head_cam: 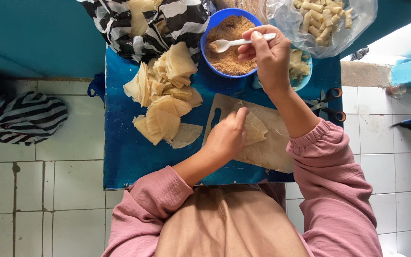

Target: The person sits on the floor at a low table and cuts round thin pastry sheets into smaller pieces using scissors, stacking the cut pieces. They then roll or fold the pieces by hand, place finished rolls into a bowl, and spoon a brown powdery filling from a blue bowl onto the pastry pieces.

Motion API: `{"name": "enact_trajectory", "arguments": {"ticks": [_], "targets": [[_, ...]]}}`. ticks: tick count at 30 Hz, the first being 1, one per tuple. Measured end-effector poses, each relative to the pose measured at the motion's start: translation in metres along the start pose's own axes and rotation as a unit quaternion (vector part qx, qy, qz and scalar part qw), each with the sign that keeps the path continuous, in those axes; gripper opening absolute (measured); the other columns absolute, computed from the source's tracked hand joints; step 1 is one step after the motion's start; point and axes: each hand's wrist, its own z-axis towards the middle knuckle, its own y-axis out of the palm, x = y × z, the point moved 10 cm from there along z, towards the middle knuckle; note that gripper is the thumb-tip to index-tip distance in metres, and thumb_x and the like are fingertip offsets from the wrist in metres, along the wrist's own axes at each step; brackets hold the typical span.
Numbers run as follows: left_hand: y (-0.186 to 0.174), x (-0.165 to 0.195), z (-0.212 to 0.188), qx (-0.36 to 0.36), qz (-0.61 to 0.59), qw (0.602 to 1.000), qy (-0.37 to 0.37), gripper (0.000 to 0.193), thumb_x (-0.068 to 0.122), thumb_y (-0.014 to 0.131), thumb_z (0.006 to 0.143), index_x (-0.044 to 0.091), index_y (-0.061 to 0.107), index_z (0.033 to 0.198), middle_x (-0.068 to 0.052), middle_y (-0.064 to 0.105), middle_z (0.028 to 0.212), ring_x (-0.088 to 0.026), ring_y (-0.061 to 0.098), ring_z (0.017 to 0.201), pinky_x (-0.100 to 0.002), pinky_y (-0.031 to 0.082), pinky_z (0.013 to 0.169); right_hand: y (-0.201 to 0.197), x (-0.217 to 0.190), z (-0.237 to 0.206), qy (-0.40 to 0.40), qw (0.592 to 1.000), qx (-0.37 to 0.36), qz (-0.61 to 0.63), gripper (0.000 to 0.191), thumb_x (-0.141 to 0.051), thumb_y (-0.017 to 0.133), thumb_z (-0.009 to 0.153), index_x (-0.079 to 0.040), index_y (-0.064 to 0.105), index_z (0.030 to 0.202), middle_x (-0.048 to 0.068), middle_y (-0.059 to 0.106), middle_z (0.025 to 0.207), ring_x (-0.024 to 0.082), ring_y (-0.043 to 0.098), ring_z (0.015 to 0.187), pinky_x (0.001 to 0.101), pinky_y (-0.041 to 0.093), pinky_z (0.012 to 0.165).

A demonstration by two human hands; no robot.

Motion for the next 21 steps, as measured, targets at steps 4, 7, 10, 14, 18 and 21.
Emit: {"name": "enact_trajectory", "arguments": {"ticks": [4, 7, 10, 14, 18, 21], "targets": [[0.002, 0.0, -0.002, -0.003, -0.004, 1.0, 0.005, 0.045, 0.004, 0.061, 0.088, 0.003, 0.049, 0.131, -0.025, 0.066, 0.103, -0.045, 0.066, 0.091, -0.051, 0.055, 0.076, -0.02, 0.004, -0.009, 0.008, 1.0, 0.009, 0.014, 0.02, -0.012, 0.052, 0.11, 0.003, 0.066, 0.107, 0.011, 0.073, 0.091, 0.015, 0.073, 0.078, 0.0284, 0.062, 0.071], [0.003, -0.003, -0.002, -0.009, -0.013, 1.0, -0.012, 0.042, 0.005, 0.061, 0.089, 0.005, 0.049, 0.129, -0.025, 0.066, 0.104, -0.045, 0.066, 0.092, -0.052, 0.055, 0.077, -0.035, 0.003, -0.015, 0.024, 0.999, 0.027, 0.034, 0.021, -0.013, 0.053, 0.11, 0.003, 0.067, 0.109, 0.013, 0.073, 0.09, 0.016, 0.072, 0.076, 0.0291, 0.062, 0.072], [0.0, -0.003, -0.003, -0.002, -0.027, 1.0, -0.01, 0.04, 0.005, 0.062, 0.089, 0.006, 0.049, 0.127, -0.026, 0.066, 0.106, -0.047, 0.065, 0.092, -0.052, 0.054, 0.077, -0.054, -0.002, -0.029, 0.042, 0.996, 0.044, 0.064, 0.021, -0.012, 0.054, 0.109, 0.004, 0.067, 0.111, 0.015, 0.073, 0.093, 0.019, 0.073, 0.078, 0.0315, 0.062, 0.073], [-0.003, -0.004, -0.005, 0.006, -0.033, 0.999, -0.005, 0.043, 0.006, 0.063, 0.087, 0.006, 0.049, 0.128, -0.026, 0.067, 0.105, -0.047, 0.065, 0.092, -0.052, 0.055, 0.077, -0.095, -0.013, -0.079, 0.085, 0.987, 0.07, 0.116, 0.02, -0.01, 0.053, 0.109, 0.004, 0.066, 0.114, 0.016, 0.072, 0.102, 0.022, 0.073, 0.087, 0.037, 0.062, 0.079], [0.0, -0.008, -0.006, -0.014, -0.033, 0.999, -0.026, 0.044, 0.007, 0.064, 0.087, 0.005, 0.048, 0.127, -0.024, 0.067, 0.099, -0.045, 0.066, 0.087, -0.051, 0.055, 0.074, -0.125, -0.013, -0.149, 0.151, 0.978, 0.095, 0.104, 0.023, -0.012, 0.052, 0.11, 0.006, 0.067, 0.113, 0.017, 0.071, 0.102, 0.024, 0.071, 0.089, 0.0381, 0.06, 0.082], [0.0, -0.008, -0.007, -0.016, -0.039, 0.999, -0.034, 0.043, 0.005, 0.065, 0.087, 0.006, 0.048, 0.127, -0.021, 0.068, 0.095, -0.041, 0.068, 0.085, -0.049, 0.055, 0.073, -0.125, -0.008, -0.19, 0.177, 0.979, 0.071, 0.077, 0.026, -0.012, 0.051, 0.11, 0.007, 0.067, 0.115, 0.019, 0.071, 0.099, 0.024, 0.071, 0.088, 0.0367, 0.059, 0.084]]}}
